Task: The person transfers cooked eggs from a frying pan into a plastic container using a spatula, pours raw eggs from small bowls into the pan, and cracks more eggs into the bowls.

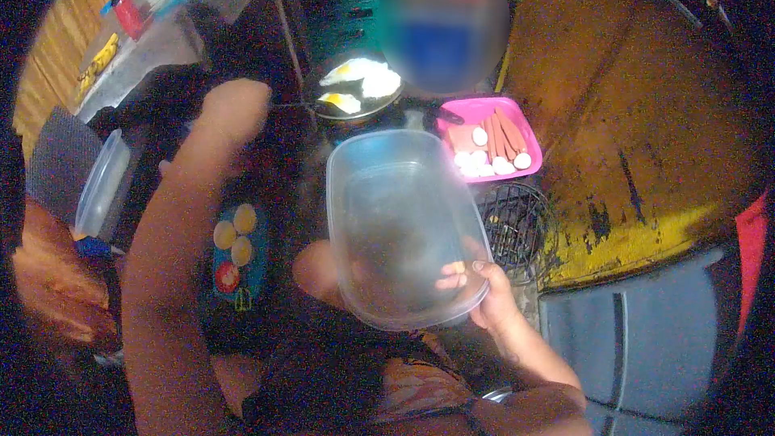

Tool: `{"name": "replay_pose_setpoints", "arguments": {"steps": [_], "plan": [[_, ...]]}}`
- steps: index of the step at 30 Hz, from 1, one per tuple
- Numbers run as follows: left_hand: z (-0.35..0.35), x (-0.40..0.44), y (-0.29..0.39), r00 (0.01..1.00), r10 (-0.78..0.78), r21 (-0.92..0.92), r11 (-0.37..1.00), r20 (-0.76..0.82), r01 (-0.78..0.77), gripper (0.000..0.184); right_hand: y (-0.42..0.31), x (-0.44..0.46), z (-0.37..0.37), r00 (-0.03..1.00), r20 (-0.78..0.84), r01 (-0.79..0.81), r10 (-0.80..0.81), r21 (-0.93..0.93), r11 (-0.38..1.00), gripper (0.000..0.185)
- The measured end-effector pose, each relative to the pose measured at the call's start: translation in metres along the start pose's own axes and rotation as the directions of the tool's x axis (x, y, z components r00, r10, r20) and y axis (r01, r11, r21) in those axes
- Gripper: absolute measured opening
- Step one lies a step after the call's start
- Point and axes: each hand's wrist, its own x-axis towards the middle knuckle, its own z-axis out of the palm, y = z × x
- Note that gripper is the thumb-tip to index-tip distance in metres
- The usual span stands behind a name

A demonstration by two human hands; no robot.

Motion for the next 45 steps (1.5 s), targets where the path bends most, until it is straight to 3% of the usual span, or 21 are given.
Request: {"name": "replay_pose_setpoints", "arguments": {"steps": [5,8,14,20,23,29,38,41,45], "plan": [[0.023,-0.008,0.002,0.997,-0.056,-0.072,0.996,-0.049,0.053,0.017,-0.002,0.001,0.004,1.0,-0.008,-0.008,0.008,-0.012,1.0,0.083],[0.017,-0.021,0.0,0.998,-0.06,-0.06,0.996,-0.001,0.06,0.022,0.0,0.001,0.001,1.0,-0.01,-0.004,0.004,-0.014,1.0,0.084],[0.021,-0.046,-0.014,0.977,-0.141,-0.1,0.987,-0.161,0.127,0.019,-0.005,-0.001,0.011,1.0,-0.002,-0.006,0.006,-0.017,1.0,0.085],[0.032,-0.046,-0.015,0.988,-0.117,-0.001,0.993,-0.102,0.118,0.019,-0.003,0.0,0.006,0.999,-0.019,0.034,-0.035,-0.05,0.998,0.082],[0.038,-0.044,-0.008,0.994,-0.078,-0.021,0.997,-0.076,0.076,0.019,-0.003,0.001,0.008,0.999,-0.007,0.035,-0.035,-0.04,0.999,0.08],[0.053,-0.038,-0.004,0.978,-0.172,-0.165,0.974,-0.119,0.152,0.02,-0.005,0.0,0.01,0.999,0.001,0.043,-0.043,-0.032,0.999,0.079],[0.024,-0.048,0.012,0.996,-0.08,-0.1,0.992,-0.042,0.075,0.016,-0.009,-0.001,0.013,0.999,0.006,0.038,-0.038,-0.03,0.999,0.079],[0.034,-0.043,0.013,0.992,-0.096,-0.19,0.979,-0.088,0.078,0.018,-0.009,-0.001,0.013,0.999,0.007,0.031,-0.031,-0.023,0.999,0.079],[0.047,-0.026,-0.001,0.979,-0.202,-0.307,0.934,-0.026,0.185,0.019,-0.009,-0.001,0.006,1.0,0.023,0.016,-0.016,0.004,1.0,0.082]]}}
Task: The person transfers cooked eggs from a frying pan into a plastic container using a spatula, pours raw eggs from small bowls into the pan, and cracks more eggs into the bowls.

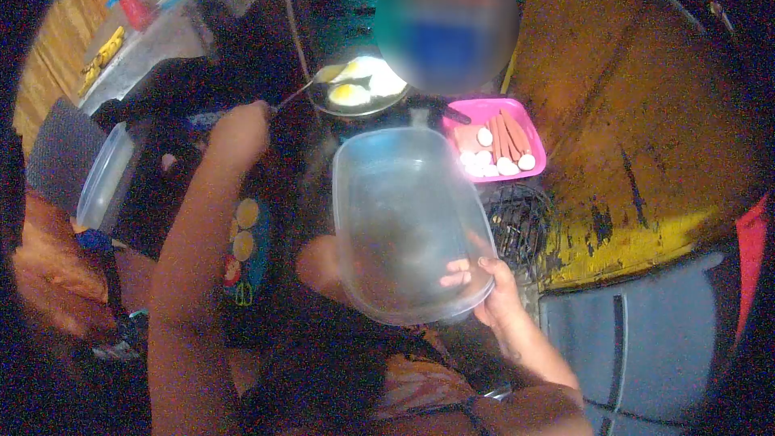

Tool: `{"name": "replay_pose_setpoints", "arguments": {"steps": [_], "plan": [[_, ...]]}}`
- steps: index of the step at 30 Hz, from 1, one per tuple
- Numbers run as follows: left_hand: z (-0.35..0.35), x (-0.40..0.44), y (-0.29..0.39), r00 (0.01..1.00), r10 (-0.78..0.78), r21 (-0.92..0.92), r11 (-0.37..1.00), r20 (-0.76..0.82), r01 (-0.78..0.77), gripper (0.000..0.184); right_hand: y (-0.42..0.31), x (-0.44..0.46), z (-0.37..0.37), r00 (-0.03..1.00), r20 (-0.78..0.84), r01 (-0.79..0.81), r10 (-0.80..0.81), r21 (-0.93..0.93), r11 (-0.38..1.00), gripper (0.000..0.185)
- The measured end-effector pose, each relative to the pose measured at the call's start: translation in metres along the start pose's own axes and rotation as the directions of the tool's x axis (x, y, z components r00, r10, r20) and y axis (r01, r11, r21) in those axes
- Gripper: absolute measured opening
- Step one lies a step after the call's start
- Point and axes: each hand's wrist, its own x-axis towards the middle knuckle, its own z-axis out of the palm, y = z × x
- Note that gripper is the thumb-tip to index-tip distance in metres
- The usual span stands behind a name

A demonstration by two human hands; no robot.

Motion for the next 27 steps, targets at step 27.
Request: {"name": "replay_pose_setpoints", "arguments": {"steps": [27], "plan": [[-0.023,0.043,-0.04,0.975,0.099,-0.035,0.995,0.198,-0.094,0.029,-0.005,0.007,0.007,0.999,-0.032,-0.038,0.039,0.031,0.999,0.076]]}}
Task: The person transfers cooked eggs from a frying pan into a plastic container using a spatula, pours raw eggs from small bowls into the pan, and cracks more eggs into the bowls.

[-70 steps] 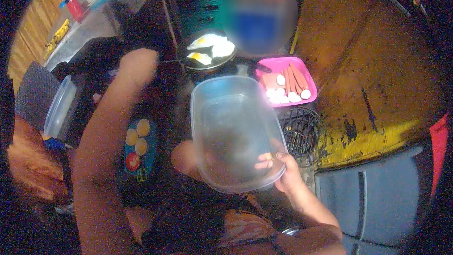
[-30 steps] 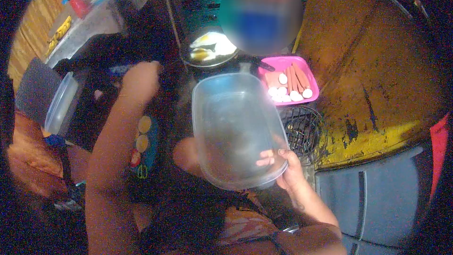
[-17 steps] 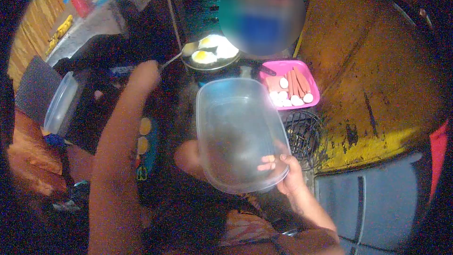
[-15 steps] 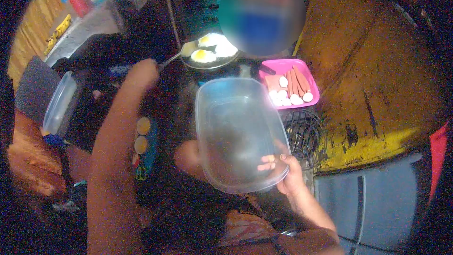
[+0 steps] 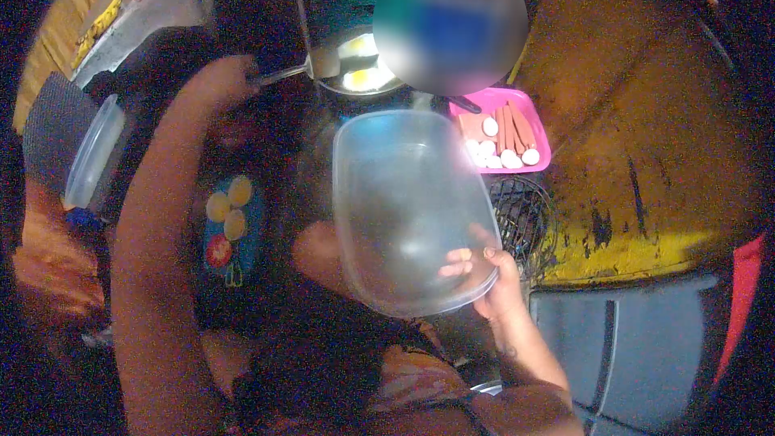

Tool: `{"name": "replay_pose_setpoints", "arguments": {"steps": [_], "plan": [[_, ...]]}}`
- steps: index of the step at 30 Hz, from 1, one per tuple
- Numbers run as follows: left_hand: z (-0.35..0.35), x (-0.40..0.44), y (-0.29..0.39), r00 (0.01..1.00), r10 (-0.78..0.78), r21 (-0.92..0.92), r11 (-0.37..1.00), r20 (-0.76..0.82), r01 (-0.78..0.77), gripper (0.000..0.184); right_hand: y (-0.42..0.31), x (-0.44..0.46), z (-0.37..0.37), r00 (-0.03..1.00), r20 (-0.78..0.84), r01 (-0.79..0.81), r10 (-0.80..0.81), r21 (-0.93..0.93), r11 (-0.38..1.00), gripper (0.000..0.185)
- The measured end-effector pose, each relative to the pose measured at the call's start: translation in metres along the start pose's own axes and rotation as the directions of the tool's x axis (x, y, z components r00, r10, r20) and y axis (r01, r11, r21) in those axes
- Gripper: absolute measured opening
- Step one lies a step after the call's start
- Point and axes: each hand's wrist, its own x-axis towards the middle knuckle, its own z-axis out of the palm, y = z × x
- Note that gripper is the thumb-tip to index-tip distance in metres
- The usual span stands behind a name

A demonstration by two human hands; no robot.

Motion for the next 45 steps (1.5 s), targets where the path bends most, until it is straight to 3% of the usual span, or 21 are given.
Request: {"name": "replay_pose_setpoints", "arguments": {"steps": [6,9,15,21,25,33,36,39,42,45], "plan": [[-0.024,0.025,0.01,0.988,0.056,0.305,0.947,0.147,-0.099,0.027,-0.004,0.002,0.004,0.999,-0.015,0.031,-0.032,-0.02,0.999,0.08],[-0.036,0.033,0.018,0.991,0.008,0.387,0.92,0.137,-0.061,0.026,-0.008,0.003,0.017,0.999,-0.016,0.05,-0.05,-0.052,0.997,0.082],[-0.029,0.085,-0.004,0.986,-0.149,0.454,0.875,-0.077,0.168,0.031,-0.013,0.002,0.033,0.997,0.049,0.069,-0.065,-0.08,0.994,0.085],[-0.027,0.118,-0.033,0.995,-0.079,0.473,0.876,-0.053,0.095,0.032,-0.014,0.007,0.03,0.998,0.025,0.05,-0.05,-0.027,0.998,0.088],[-0.038,0.108,-0.032,0.998,-0.038,0.49,0.872,0.044,0.012,0.031,-0.019,0.01,0.044,0.999,-0.01,0.048,-0.047,0.02,0.999,0.085],[-0.008,0.145,-0.07,0.968,0.174,0.421,0.875,0.183,-0.237,0.026,-0.02,0.02,0.047,0.998,0.002,0.062,-0.062,0.024,0.998,0.081],[-0.002,0.143,-0.066,0.949,0.166,0.354,0.899,0.268,-0.257,0.027,-0.022,0.017,0.052,0.996,-0.023,0.083,-0.083,0.019,0.996,0.081],[0.028,0.149,-0.086,0.944,0.243,0.179,0.942,0.224,-0.285,0.03,-0.022,0.015,0.051,0.988,-0.063,0.138,-0.138,0.002,0.99,0.079],[0.051,0.128,-0.091,0.959,0.166,-0.026,0.986,0.229,-0.164,0.033,-0.025,0.012,0.054,0.978,-0.1,0.185,-0.185,-0.007,0.983,0.078],[0.09,0.122,-0.094,0.956,0.256,-0.055,0.967,0.146,-0.251,0.034,-0.026,0.009,0.049,0.963,-0.138,0.232,-0.23,-0.002,0.973,0.076]]}}
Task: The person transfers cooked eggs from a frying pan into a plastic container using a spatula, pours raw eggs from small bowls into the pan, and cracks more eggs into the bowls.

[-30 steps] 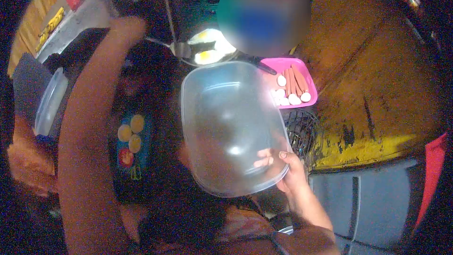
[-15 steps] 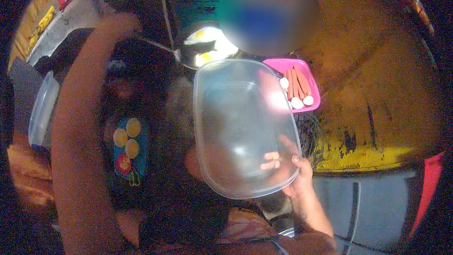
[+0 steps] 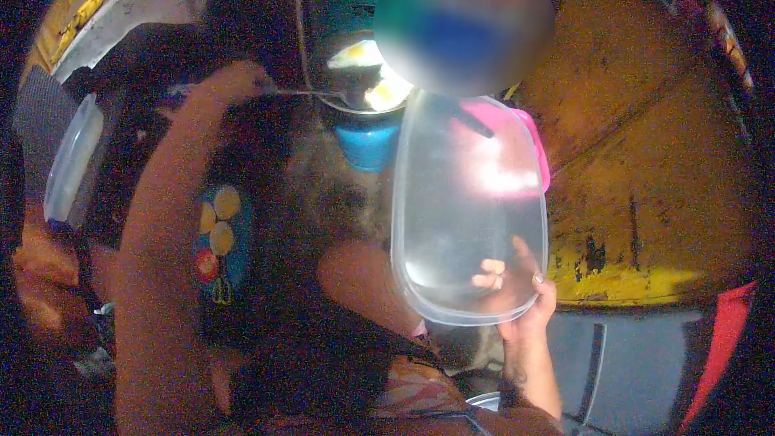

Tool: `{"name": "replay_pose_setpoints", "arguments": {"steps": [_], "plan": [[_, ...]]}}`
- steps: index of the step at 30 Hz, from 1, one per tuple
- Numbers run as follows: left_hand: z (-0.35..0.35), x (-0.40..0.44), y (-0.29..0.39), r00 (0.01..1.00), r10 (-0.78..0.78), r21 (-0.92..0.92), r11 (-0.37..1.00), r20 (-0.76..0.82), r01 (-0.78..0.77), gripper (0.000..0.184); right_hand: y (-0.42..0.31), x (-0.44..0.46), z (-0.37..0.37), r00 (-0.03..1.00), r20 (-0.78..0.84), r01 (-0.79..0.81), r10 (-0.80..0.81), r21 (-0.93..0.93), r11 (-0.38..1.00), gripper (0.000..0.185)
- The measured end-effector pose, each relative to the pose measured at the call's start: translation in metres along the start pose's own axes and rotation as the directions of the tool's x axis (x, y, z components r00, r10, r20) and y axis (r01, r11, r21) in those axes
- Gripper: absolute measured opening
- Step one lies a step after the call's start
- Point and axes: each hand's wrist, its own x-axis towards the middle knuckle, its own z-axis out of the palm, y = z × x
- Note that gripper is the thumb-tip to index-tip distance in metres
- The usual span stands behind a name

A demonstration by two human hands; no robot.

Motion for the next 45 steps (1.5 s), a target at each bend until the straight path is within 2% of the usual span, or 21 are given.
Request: {"name": "replay_pose_setpoints", "arguments": {"steps": [3,6,7,10,13,19,22,25,28,31,37,40,43,45], "plan": [[0.024,-0.001,0.023,0.997,-0.073,-0.127,0.989,0.022,0.075,0.035,-0.003,-0.002,0.0,0.999,-0.031,0.026,-0.026,-0.005,1.0,0.071],[0.07,0.025,0.024,0.961,-0.276,-0.251,0.928,0.033,0.275,0.035,0.002,-0.004,0.008,0.999,-0.032,0.017,-0.015,0.052,0.998,0.067],[0.055,0.009,0.043,0.949,-0.302,-0.304,0.899,0.096,0.317,0.035,0.002,-0.004,0.007,1.0,-0.024,0.01,-0.008,0.086,0.996,0.066],[0.064,0.009,0.041,0.96,-0.266,-0.355,0.892,0.084,0.279,0.036,0.0,-0.011,0.009,0.999,-0.041,-0.026,0.031,0.12,0.992,0.063],[0.073,0.009,0.055,0.955,-0.295,-0.4,0.873,0.026,0.28,0.033,0.002,-0.012,-0.001,0.999,-0.036,-0.022,0.027,0.131,0.991,0.062],[0.055,-0.008,0.034,0.991,-0.123,-0.382,0.919,-0.049,0.095,0.027,0.005,-0.013,0.0,0.998,-0.068,0.016,-0.01,0.096,0.995,0.06],[0.038,-0.023,0.028,0.997,-0.07,-0.363,0.931,-0.042,0.05,0.025,0.005,-0.009,-0.002,1.0,-0.027,-0.012,0.015,0.108,0.994,0.06],[0.042,-0.032,0.012,0.983,-0.006,-0.274,0.961,-0.183,-0.045,0.025,0.007,-0.005,-0.01,1.0,0.001,-0.024,0.024,0.165,0.986,0.059],[0.043,-0.041,0.001,0.99,-0.062,-0.396,0.918,-0.124,0.008,0.026,0.008,-0.001,-0.014,0.998,0.066,-0.033,0.017,0.245,0.969,0.059],[0.034,-0.058,0.004,0.979,-0.191,-0.492,0.861,-0.076,0.13,0.026,0.007,0.003,-0.007,0.999,0.014,0.041,-0.043,0.108,0.993,0.061],[0.017,-0.084,0.034,0.975,-0.22,-0.487,0.857,-0.046,0.17,0.028,0.013,0.006,0.004,0.997,0.002,0.074,-0.075,0.085,0.994,0.067],[0.022,-0.087,0.046,0.966,-0.257,-0.508,0.835,-0.02,0.212,0.029,0.019,0.009,-0.004,0.998,0.033,0.04,-0.044,0.111,0.993,0.068],[0.031,-0.085,0.045,0.938,-0.339,-0.616,0.725,0.07,0.307,0.027,0.023,0.005,0.005,1.0,0.025,0.012,-0.015,0.109,0.994,0.068],[0.036,-0.087,0.049,0.957,-0.288,-0.533,0.807,0.02,0.254,0.027,0.023,0.003,0.003,1.0,0.031,0.003,-0.007,0.101,0.995,0.068]]}}
